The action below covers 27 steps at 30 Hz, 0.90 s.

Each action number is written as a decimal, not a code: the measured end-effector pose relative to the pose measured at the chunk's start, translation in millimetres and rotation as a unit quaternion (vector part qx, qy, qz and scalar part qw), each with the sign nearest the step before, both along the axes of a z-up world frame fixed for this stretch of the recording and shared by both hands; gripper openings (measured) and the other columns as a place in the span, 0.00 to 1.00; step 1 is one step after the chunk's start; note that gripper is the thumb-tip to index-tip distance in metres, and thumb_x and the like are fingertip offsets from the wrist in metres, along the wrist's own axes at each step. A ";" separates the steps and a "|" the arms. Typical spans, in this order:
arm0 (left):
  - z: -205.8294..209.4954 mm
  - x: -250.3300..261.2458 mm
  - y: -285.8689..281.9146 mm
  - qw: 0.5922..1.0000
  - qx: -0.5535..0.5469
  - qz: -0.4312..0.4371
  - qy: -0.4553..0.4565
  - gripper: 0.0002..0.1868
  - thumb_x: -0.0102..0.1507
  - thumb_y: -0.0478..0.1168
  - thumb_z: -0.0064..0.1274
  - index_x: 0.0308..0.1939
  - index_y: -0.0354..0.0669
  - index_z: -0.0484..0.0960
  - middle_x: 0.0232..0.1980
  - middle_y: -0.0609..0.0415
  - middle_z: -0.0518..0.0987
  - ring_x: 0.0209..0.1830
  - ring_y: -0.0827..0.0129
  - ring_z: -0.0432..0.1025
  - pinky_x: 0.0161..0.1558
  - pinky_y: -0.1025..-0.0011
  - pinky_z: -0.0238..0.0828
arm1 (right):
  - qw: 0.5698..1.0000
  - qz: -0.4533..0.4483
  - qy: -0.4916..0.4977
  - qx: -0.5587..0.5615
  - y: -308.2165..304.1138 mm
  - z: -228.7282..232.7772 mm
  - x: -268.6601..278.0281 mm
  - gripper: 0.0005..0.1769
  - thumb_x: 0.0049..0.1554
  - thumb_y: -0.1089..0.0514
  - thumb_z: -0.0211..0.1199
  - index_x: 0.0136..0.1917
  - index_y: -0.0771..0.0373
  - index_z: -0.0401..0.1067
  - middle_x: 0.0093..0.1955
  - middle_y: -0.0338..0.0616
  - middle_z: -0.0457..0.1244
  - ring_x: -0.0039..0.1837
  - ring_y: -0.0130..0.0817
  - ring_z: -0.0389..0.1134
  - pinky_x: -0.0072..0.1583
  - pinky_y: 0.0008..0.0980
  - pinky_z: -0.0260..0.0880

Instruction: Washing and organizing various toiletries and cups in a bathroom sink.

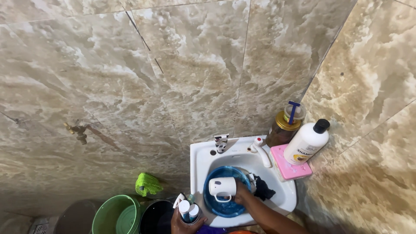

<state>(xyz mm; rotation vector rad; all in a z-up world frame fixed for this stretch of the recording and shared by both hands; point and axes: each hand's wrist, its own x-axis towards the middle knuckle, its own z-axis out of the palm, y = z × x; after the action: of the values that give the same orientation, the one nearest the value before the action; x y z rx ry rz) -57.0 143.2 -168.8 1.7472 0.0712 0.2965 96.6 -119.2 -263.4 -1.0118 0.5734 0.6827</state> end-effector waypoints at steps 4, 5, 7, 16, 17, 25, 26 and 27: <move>2.0 -1.6 -1.5 1.000 -0.012 0.000 0.024 0.65 0.35 0.38 0.83 0.70 0.29 0.60 0.57 0.39 0.80 0.58 0.58 0.77 0.61 0.59 0.75 | 0.994 0.089 -0.054 0.040 -12.8 -93.3 20.3 0.28 0.65 0.44 0.48 0.59 0.68 0.76 0.39 0.55 0.70 0.34 0.40 0.72 0.31 0.31 0.73; 1.4 -0.2 -0.5 1.000 -0.012 0.000 0.023 0.65 0.35 0.38 0.83 0.70 0.29 0.60 0.57 0.39 0.80 0.58 0.58 0.77 0.61 0.59 0.75 | 0.994 0.089 -0.056 0.040 -8.3 -56.0 13.9 0.28 0.65 0.44 0.48 0.59 0.68 0.76 0.39 0.55 0.70 0.34 0.40 0.72 0.31 0.31 0.73; -0.9 -1.0 0.2 1.000 0.001 0.003 0.025 0.64 0.35 0.37 0.83 0.69 0.29 0.61 0.57 0.40 0.80 0.58 0.59 0.77 0.61 0.59 0.74 | 0.995 0.082 -0.058 0.022 -0.9 17.5 -3.4 0.17 0.66 0.54 0.53 0.63 0.64 0.73 0.46 0.53 0.70 0.40 0.40 0.74 0.40 0.34 0.76; -15.0 3.2 1.1 1.000 -0.005 0.000 0.000 0.66 0.34 0.38 0.83 0.70 0.27 0.60 0.58 0.39 0.79 0.59 0.57 0.76 0.61 0.59 0.73 | 0.973 0.077 -0.078 -0.201 5.2 -25.2 5.4 0.18 0.64 0.58 0.47 0.62 0.59 0.74 0.43 0.49 0.72 0.34 0.38 0.70 0.28 0.34 0.60; -9.1 2.9 0.5 1.000 -0.004 -0.001 0.001 0.66 0.34 0.38 0.83 0.70 0.27 0.60 0.58 0.39 0.79 0.59 0.57 0.76 0.61 0.59 0.73 | 0.974 0.076 -0.077 -0.201 5.9 -20.4 4.2 0.18 0.64 0.58 0.47 0.62 0.59 0.74 0.43 0.49 0.72 0.34 0.38 0.70 0.28 0.34 0.60; 11.8 0.3 -3.1 0.999 0.052 0.003 0.009 0.64 0.35 0.39 0.84 0.68 0.26 0.61 0.61 0.37 0.76 0.62 0.56 0.74 0.63 0.59 0.71 | 0.851 0.217 -0.165 -0.448 3.3 24.4 -0.2 0.25 0.60 0.60 0.54 0.71 0.56 0.65 0.52 0.55 0.70 0.40 0.50 0.73 0.37 0.46 0.72; 10.7 1.1 -2.9 0.999 0.053 0.003 0.008 0.64 0.35 0.39 0.84 0.68 0.26 0.61 0.61 0.37 0.76 0.62 0.56 0.74 0.63 0.59 0.71 | 0.852 0.216 -0.166 -0.448 -0.1 18.5 2.3 0.25 0.60 0.60 0.54 0.71 0.56 0.65 0.52 0.55 0.70 0.40 0.50 0.73 0.37 0.46 0.72; 9.7 2.0 -2.5 0.999 0.035 0.001 0.012 0.65 0.35 0.39 0.84 0.69 0.26 0.59 0.61 0.36 0.76 0.62 0.56 0.74 0.63 0.58 0.71 | 0.804 0.232 -0.250 -0.486 -3.3 12.5 4.9 0.34 0.53 0.60 0.64 0.73 0.58 0.61 0.53 0.59 0.69 0.48 0.53 0.72 0.48 0.47 0.71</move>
<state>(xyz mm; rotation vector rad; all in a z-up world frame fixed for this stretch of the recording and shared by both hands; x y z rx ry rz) -55.0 140.7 -159.1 1.8209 0.0800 0.2824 101.5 -122.5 -250.8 -2.2769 0.1604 0.4790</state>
